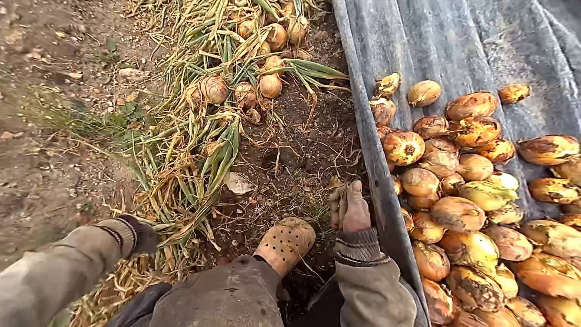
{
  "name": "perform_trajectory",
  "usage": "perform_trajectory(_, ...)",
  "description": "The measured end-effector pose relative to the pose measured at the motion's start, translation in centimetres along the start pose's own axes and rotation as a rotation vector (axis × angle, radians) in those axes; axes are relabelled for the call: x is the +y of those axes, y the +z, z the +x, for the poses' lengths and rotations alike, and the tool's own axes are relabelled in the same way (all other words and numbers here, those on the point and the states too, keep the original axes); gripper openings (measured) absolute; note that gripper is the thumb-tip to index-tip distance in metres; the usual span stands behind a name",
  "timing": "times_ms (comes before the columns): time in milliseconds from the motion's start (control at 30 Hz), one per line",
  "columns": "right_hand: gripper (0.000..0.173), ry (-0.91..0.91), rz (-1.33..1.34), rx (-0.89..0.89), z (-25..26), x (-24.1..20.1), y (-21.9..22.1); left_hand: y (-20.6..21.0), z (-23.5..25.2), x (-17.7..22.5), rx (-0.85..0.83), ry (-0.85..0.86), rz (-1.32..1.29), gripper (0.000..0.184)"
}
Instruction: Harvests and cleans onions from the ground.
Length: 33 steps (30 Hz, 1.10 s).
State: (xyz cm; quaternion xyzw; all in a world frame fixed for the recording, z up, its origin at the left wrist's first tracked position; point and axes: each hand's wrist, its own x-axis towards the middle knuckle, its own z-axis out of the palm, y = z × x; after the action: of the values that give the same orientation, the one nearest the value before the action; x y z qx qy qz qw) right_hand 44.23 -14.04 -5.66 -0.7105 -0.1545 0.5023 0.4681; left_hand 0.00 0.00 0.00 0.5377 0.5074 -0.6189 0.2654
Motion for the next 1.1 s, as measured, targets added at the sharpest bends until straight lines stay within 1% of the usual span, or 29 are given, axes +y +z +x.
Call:
perform_trajectory(33, 0.07, 0.009, -0.034, -0.008, 0.3, -0.1, 0.2, -3.1, -1.0, 0.6, 0.26, 0.139, -0.28, 0.029)
perform_trajectory(67, 0.07, 0.005, -0.065, -0.016, 0.6, -0.3, 0.3, -6.6, -1.4, 1.7, 0.508, 0.239, -0.467, 0.018)
perform_trajectory(100, 0.069, -0.005, -0.083, -0.019, 0.9, -0.4, 0.4, -10.3, -1.4, 2.8, 0.74, 0.31, -0.53, 0.012)
perform_trajectory(133, 0.068, -0.007, -0.079, -0.022, 1.1, -0.5, 0.5, -13.6, -0.9, 3.6, 0.909, 0.361, -0.483, 0.02)
perform_trajectory(167, 0.066, -0.01, -0.067, -0.028, 1.2, -0.5, 0.5, -16.4, 0.2, 4.2, 0.988, 0.38, -0.374, 0.03)
perform_trajectory(200, 0.065, -0.022, -0.062, -0.029, 1.4, -0.3, 0.5, -18.2, 1.8, 4.9, 1.008, 0.334, -0.251, 0.035)
perform_trajectory(267, 0.065, -0.036, -0.066, -0.032, 1.6, 0.1, 0.2, -19.4, 4.6, 6.7, 0.885, 0.148, -0.084, 0.047)
perform_trajectory(300, 0.065, -0.04, -0.069, -0.026, 1.6, 0.1, 0.2, -19.2, 5.5, 7.7, 0.827, 0.088, -0.088, 0.056)
perform_trajectory(333, 0.064, -0.043, -0.074, -0.019, 1.8, -0.1, 0.2, -18.9, 6.2, 8.5, 0.803, 0.062, -0.13, 0.061)
perform_trajectory(367, 0.064, -0.046, -0.084, -0.012, 2.0, -0.2, 0.4, -18.4, 6.5, 9.1, 0.823, 0.071, -0.199, 0.059)
perform_trajectory(400, 0.063, -0.046, -0.104, -0.015, 2.1, -0.4, 0.7, -17.7, 7.2, 9.3, 0.882, 0.099, -0.275, 0.059)
perform_trajectory(467, 0.061, -0.052, -0.177, -0.057, 2.5, -0.8, 1.5, -15.7, 8.0, 9.6, 0.992, 0.185, -0.473, 0.067)
perform_trajectory(533, 0.058, -0.092, -0.263, -0.118, 3.0, -1.0, 2.9, -13.6, 5.9, 10.6, 1.056, 0.223, -0.607, 0.088)
perform_trajectory(567, 0.056, -0.12, -0.308, -0.156, 3.0, -1.1, 3.7, -12.4, 4.2, 11.4, 1.087, 0.252, -0.661, 0.095)
perform_trajectory(600, 0.056, -0.143, -0.37, -0.203, 2.8, -1.4, 4.5, -11.3, 2.6, 12.3, 1.137, 0.316, -0.704, 0.098)
perform_trajectory(633, 0.058, -0.157, -0.421, -0.255, 2.5, -1.9, 5.2, -10.4, 0.9, 13.0, 1.194, 0.425, -0.717, 0.097)
perform_trajectory(667, 0.06, -0.155, -0.444, -0.309, 2.0, -2.5, 5.9, -9.7, -0.7, 13.5, 1.25, 0.573, -0.705, 0.094)
perform_trajectory(700, 0.064, -0.151, -0.444, -0.36, 1.6, -3.0, 6.5, -9.4, -2.3, 14.2, 1.295, 0.731, -0.684, 0.091)
perform_trajectory(733, 0.072, -0.158, -0.411, -0.394, 1.2, -3.1, 6.9, -9.3, -3.9, 15.0, 1.317, 0.851, -0.651, 0.091)
perform_trajectory(800, 0.087, -0.18, -0.219, -0.422, 0.5, -2.6, 7.3, -9.3, -6.8, 16.9, 1.31, 1.005, -0.58, 0.09)
perform_trajectory(867, 0.089, -0.162, 0.102, -0.402, -0.2, -2.3, 7.1, -9.5, -7.9, 18.7, 1.288, 1.122, -0.534, 0.09)
perform_trajectory(933, 0.084, -0.084, 0.376, -0.366, -0.5, -2.5, 6.3, -9.8, -7.5, 20.3, 1.16, 1.204, -0.647, 0.098)
perform_trajectory(967, 0.08, -0.049, 0.448, -0.364, -0.4, -2.5, 5.8, -9.8, -7.1, 21.0, 1.041, 1.216, -0.759, 0.102)
perform_trajectory(1000, 0.078, -0.03, 0.448, -0.359, -0.1, -2.4, 5.4, -9.7, -7.0, 21.7, 0.889, 1.206, -0.894, 0.103)
perform_trajectory(1033, 0.079, -0.033, 0.377, -0.351, 0.2, -2.3, 5.0, -9.6, -7.1, 22.4, 0.752, 1.168, -1.021, 0.102)
perform_trajectory(1067, 0.084, -0.05, 0.235, -0.345, 0.7, -2.3, 4.4, -9.6, -7.3, 23.0, 0.658, 1.131, -1.104, 0.1)
perform_trajectory(1100, 0.086, -0.082, 0.067, -0.327, 1.1, -2.3, 4.0, -9.6, -7.6, 23.4, 0.599, 1.088, -1.147, 0.099)
